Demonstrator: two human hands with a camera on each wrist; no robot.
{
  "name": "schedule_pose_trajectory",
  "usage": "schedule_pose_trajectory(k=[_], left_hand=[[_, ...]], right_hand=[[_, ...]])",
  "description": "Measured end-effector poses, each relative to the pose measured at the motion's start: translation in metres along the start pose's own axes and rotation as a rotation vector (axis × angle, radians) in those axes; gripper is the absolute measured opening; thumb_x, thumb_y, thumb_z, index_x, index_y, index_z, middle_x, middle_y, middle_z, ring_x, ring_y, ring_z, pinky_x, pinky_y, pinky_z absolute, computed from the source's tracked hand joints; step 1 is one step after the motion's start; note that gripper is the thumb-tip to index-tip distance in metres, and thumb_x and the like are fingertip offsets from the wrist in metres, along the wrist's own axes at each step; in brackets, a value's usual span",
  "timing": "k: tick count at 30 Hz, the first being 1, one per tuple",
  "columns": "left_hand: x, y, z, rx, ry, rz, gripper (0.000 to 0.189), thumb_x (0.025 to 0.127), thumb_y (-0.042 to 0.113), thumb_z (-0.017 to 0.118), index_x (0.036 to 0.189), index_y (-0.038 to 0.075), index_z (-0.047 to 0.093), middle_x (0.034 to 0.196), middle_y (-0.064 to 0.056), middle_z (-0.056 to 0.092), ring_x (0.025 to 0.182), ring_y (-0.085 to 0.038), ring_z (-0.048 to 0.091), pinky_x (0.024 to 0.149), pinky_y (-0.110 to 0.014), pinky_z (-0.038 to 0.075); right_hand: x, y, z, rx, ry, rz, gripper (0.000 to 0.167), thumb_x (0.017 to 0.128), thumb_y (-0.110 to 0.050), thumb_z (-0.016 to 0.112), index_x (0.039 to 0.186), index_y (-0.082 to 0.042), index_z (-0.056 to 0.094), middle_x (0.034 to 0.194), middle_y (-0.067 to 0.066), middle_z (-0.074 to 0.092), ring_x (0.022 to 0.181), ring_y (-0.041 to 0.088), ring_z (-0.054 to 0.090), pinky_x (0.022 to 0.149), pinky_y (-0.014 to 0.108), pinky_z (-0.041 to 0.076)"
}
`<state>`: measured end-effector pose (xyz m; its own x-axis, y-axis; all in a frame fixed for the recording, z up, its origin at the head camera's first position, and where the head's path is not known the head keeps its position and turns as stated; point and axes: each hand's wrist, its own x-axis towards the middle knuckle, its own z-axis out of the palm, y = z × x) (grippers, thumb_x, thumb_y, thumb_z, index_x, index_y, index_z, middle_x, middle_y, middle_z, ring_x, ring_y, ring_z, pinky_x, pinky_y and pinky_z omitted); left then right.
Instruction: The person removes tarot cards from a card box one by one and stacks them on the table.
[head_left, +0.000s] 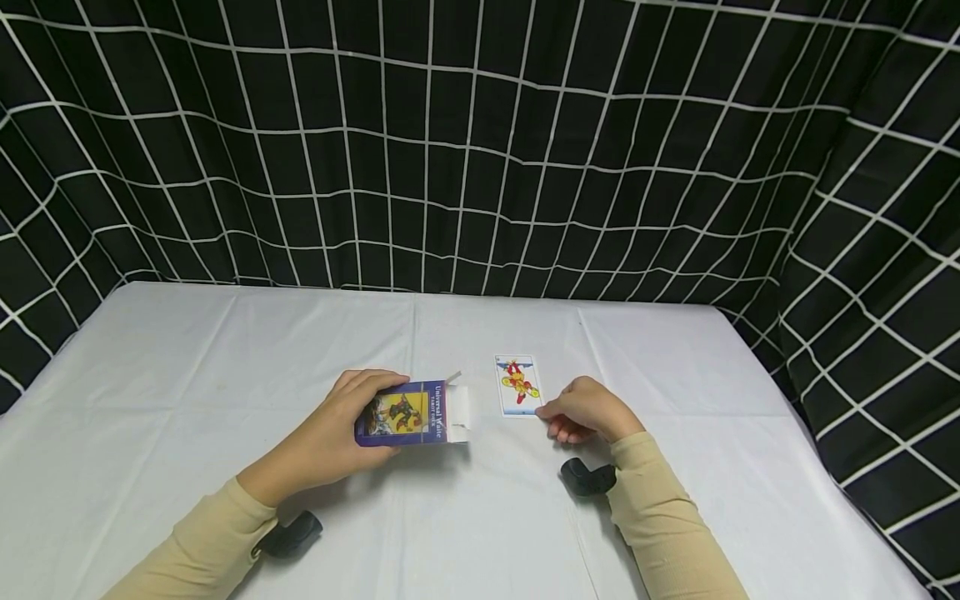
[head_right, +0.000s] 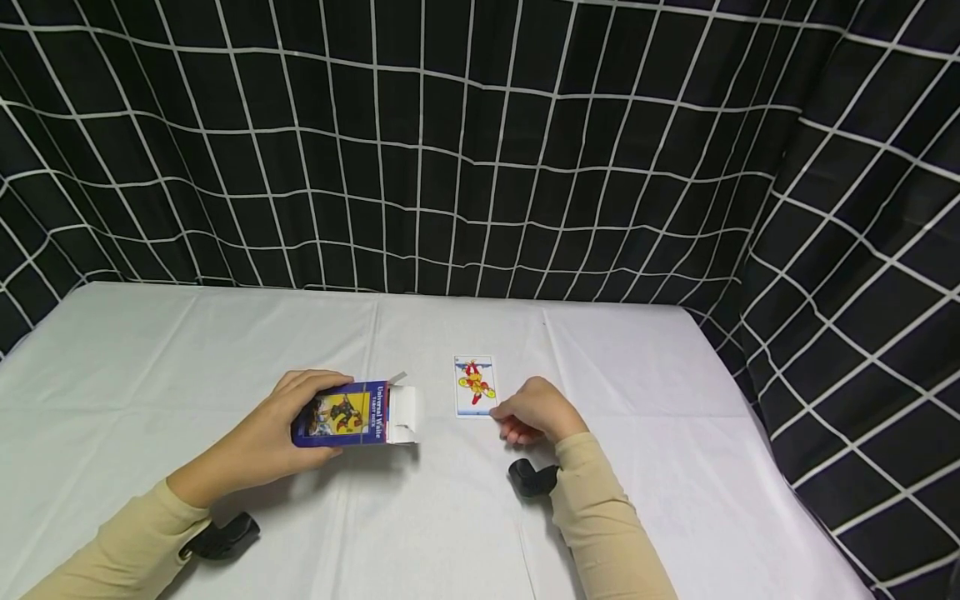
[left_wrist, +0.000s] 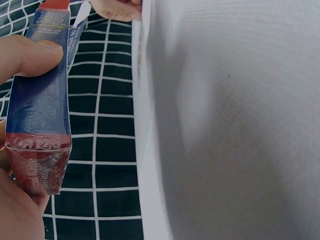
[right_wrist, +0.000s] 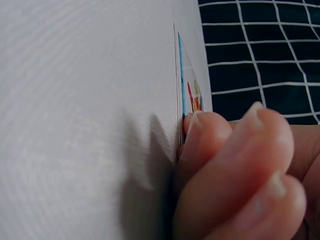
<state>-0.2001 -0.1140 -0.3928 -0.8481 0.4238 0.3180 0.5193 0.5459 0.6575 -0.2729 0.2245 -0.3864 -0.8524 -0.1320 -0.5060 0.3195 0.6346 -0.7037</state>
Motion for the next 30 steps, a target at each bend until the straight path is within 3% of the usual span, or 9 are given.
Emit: schedule_pose_trajectory(k=[12,19,30], left_hand=[[0.000,-0.001,0.001,-0.001,0.005,0.003,0.076,0.072,0.011,0.083,0.140,0.012,0.051,0.140,-0.005,0.053,0.126,-0.022,0.043,0.103,-0.048,0.042],[0.000,-0.001,0.001,0.000,0.005,0.001,0.076,0.072,0.012,0.083,0.141,0.011,0.050,0.140,-0.005,0.053,0.126,-0.022,0.043,0.103,-0.046,0.043],[0.000,0.002,0.001,0.003,0.004,0.008,0.076,0.072,0.011,0.084,0.140,0.011,0.051,0.139,-0.005,0.053,0.125,-0.022,0.044,0.102,-0.045,0.043]], right_hand=[[-0.001,-0.002,-0.003,-0.007,0.011,-0.012,0.022,0.091,-0.014,0.065,0.071,-0.006,0.059,0.051,-0.005,0.054,0.043,0.001,0.046,0.045,0.014,0.041],[-0.017,-0.020,-0.002,0.078,0.110,-0.130,0.024,0.089,-0.015,0.067,0.071,-0.004,0.057,0.052,-0.004,0.054,0.044,0.003,0.047,0.046,0.017,0.043],[-0.038,-0.042,0.025,0.194,0.148,-0.297,0.023,0.087,-0.015,0.070,0.072,-0.001,0.060,0.054,-0.003,0.056,0.045,0.007,0.051,0.049,0.021,0.047]])
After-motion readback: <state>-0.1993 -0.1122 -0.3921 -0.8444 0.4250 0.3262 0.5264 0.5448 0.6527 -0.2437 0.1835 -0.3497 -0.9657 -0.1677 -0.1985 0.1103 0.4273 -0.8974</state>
